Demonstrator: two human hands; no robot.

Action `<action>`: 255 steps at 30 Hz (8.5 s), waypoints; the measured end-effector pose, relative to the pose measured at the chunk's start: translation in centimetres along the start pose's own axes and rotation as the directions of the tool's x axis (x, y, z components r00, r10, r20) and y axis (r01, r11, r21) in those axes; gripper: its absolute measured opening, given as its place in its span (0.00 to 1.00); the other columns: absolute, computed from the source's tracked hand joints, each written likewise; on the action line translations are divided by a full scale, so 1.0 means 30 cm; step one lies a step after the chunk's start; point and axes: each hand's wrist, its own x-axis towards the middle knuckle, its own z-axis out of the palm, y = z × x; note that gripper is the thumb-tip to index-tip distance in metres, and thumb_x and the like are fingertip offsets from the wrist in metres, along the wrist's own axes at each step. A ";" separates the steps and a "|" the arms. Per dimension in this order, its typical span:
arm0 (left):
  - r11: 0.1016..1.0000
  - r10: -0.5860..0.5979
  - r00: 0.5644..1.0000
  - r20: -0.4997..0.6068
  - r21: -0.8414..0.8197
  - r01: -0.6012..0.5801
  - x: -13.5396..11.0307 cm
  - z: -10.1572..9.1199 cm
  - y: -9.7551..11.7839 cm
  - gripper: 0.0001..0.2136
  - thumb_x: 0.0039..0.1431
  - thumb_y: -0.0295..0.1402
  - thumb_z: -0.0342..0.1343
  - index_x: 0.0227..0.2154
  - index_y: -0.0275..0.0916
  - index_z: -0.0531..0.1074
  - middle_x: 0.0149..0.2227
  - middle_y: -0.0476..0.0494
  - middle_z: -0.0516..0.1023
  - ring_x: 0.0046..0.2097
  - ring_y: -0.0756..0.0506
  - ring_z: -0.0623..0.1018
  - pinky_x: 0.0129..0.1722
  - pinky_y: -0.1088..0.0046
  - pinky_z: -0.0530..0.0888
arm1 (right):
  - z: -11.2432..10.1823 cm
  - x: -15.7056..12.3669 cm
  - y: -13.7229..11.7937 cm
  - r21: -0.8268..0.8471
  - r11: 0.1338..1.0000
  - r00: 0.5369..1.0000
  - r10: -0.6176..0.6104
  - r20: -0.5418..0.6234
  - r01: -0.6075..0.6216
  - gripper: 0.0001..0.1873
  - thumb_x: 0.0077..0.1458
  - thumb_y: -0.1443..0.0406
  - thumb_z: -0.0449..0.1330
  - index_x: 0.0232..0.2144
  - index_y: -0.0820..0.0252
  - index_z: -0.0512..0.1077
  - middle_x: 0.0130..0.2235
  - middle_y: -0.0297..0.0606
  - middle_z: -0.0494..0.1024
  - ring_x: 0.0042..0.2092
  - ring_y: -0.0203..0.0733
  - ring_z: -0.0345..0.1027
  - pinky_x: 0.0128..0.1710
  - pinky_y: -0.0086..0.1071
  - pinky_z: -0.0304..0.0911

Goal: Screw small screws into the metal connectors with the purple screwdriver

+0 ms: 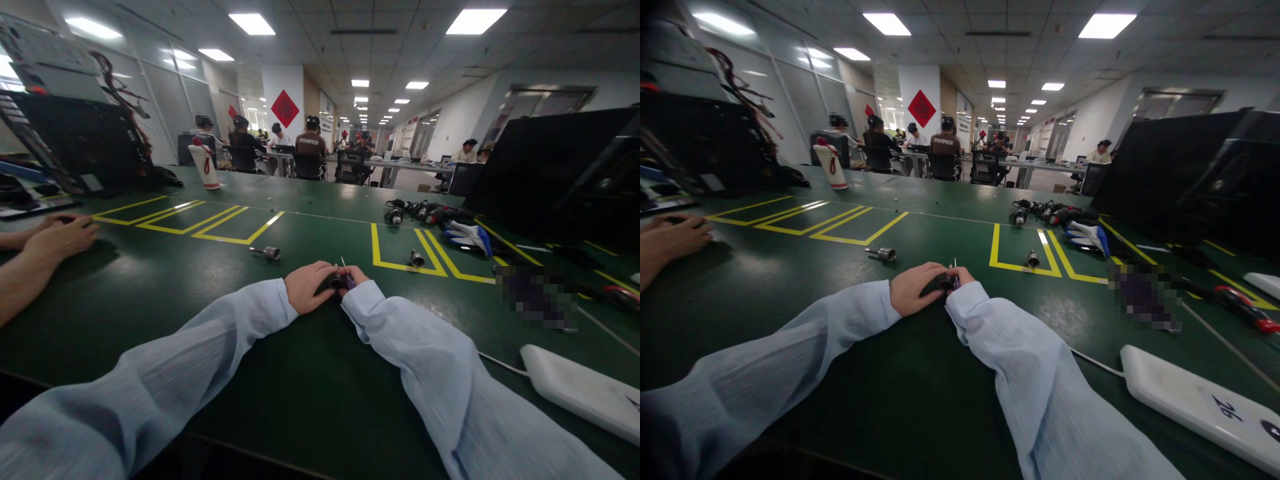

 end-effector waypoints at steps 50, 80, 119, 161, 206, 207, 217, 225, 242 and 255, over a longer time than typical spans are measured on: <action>0.183 -0.816 0.577 -0.046 -0.966 0.182 0.047 0.042 0.038 0.12 0.41 0.26 0.59 0.33 0.33 0.73 0.31 0.46 0.74 0.30 0.50 0.74 0.34 0.68 0.77 | -0.141 -0.137 -0.174 0.408 0.872 0.906 0.374 -0.197 -0.271 0.23 0.43 0.51 0.55 0.09 0.62 0.66 0.08 0.29 0.61 0.12 0.29 0.52 0.12 0.24 0.49; -0.303 -0.712 0.591 0.380 -0.925 0.230 0.044 -0.057 0.150 0.13 0.45 0.13 0.50 0.30 0.32 0.75 0.34 0.40 0.76 0.35 0.47 0.77 0.38 0.66 0.75 | -0.172 -0.145 -0.175 0.456 0.872 0.961 0.253 -0.114 -0.175 0.20 0.45 0.53 0.55 0.12 0.62 0.66 0.11 0.31 0.64 0.14 0.30 0.57 0.14 0.25 0.53; 0.120 -0.778 0.611 0.150 -0.918 0.378 0.020 -0.018 0.152 0.09 0.34 0.23 0.61 0.24 0.31 0.72 0.26 0.46 0.75 0.27 0.48 0.76 0.31 0.68 0.77 | -0.127 -0.192 -0.196 -0.028 0.953 0.930 -0.301 -0.212 0.302 0.15 0.51 0.63 0.51 0.17 0.60 0.69 0.17 0.34 0.69 0.22 0.34 0.62 0.26 0.28 0.58; -0.087 -0.808 0.525 0.267 -0.935 0.343 0.040 -0.046 0.160 0.10 0.37 0.16 0.54 0.26 0.30 0.74 0.25 0.43 0.76 0.27 0.49 0.77 0.30 0.74 0.75 | -0.151 -0.165 -0.192 0.310 0.948 0.983 -0.014 -0.183 0.072 0.17 0.49 0.57 0.53 0.16 0.61 0.68 0.15 0.32 0.67 0.19 0.32 0.60 0.21 0.27 0.56; 0.102 -0.769 0.617 0.166 -0.921 0.376 0.034 -0.050 0.182 0.11 0.33 0.23 0.60 0.27 0.31 0.74 0.25 0.46 0.77 0.29 0.48 0.76 0.32 0.70 0.76 | -0.108 -0.163 -0.140 -0.214 0.844 0.846 -0.521 -0.113 0.491 0.09 0.53 0.66 0.50 0.23 0.59 0.66 0.23 0.36 0.70 0.26 0.35 0.61 0.29 0.30 0.60; 0.103 -0.770 0.616 0.166 -0.921 0.377 0.033 -0.051 0.182 0.11 0.34 0.23 0.60 0.27 0.31 0.74 0.24 0.46 0.77 0.29 0.48 0.77 0.32 0.70 0.76 | -0.108 -0.164 -0.141 -0.217 0.843 0.845 -0.523 -0.112 0.493 0.09 0.53 0.66 0.50 0.23 0.59 0.66 0.23 0.37 0.70 0.26 0.35 0.62 0.29 0.30 0.60; 0.212 -0.767 0.632 0.112 -0.885 0.414 0.026 -0.048 0.189 0.09 0.36 0.24 0.58 0.27 0.31 0.75 0.22 0.46 0.77 0.26 0.49 0.76 0.30 0.72 0.76 | -0.104 -0.166 -0.143 -0.247 0.817 0.828 -0.554 -0.087 0.520 0.09 0.52 0.66 0.51 0.22 0.59 0.66 0.23 0.36 0.70 0.26 0.36 0.61 0.28 0.29 0.59; 0.225 -0.773 0.624 0.114 -0.871 0.438 0.028 -0.050 0.195 0.10 0.38 0.23 0.57 0.28 0.31 0.76 0.21 0.46 0.77 0.25 0.48 0.76 0.30 0.71 0.76 | -0.106 -0.170 -0.154 -0.291 0.792 0.810 -0.580 -0.082 0.537 0.08 0.52 0.67 0.51 0.22 0.59 0.66 0.22 0.37 0.70 0.26 0.36 0.61 0.28 0.29 0.60; 0.232 -0.781 0.619 0.082 -0.882 0.410 0.031 -0.057 0.193 0.09 0.37 0.23 0.57 0.27 0.30 0.76 0.21 0.45 0.77 0.24 0.49 0.76 0.27 0.73 0.76 | -0.105 -0.175 -0.157 -0.309 0.741 0.759 -0.645 -0.083 0.596 0.09 0.52 0.68 0.51 0.22 0.61 0.66 0.22 0.38 0.71 0.25 0.36 0.61 0.27 0.29 0.60; 0.315 -0.767 0.640 0.054 -0.837 0.447 0.029 -0.060 0.199 0.12 0.39 0.25 0.57 0.30 0.28 0.76 0.21 0.45 0.77 0.24 0.49 0.76 0.28 0.73 0.77 | -0.098 -0.166 -0.143 -0.302 0.716 0.714 -0.686 -0.140 0.629 0.08 0.50 0.69 0.52 0.21 0.61 0.67 0.21 0.37 0.70 0.24 0.34 0.60 0.25 0.28 0.59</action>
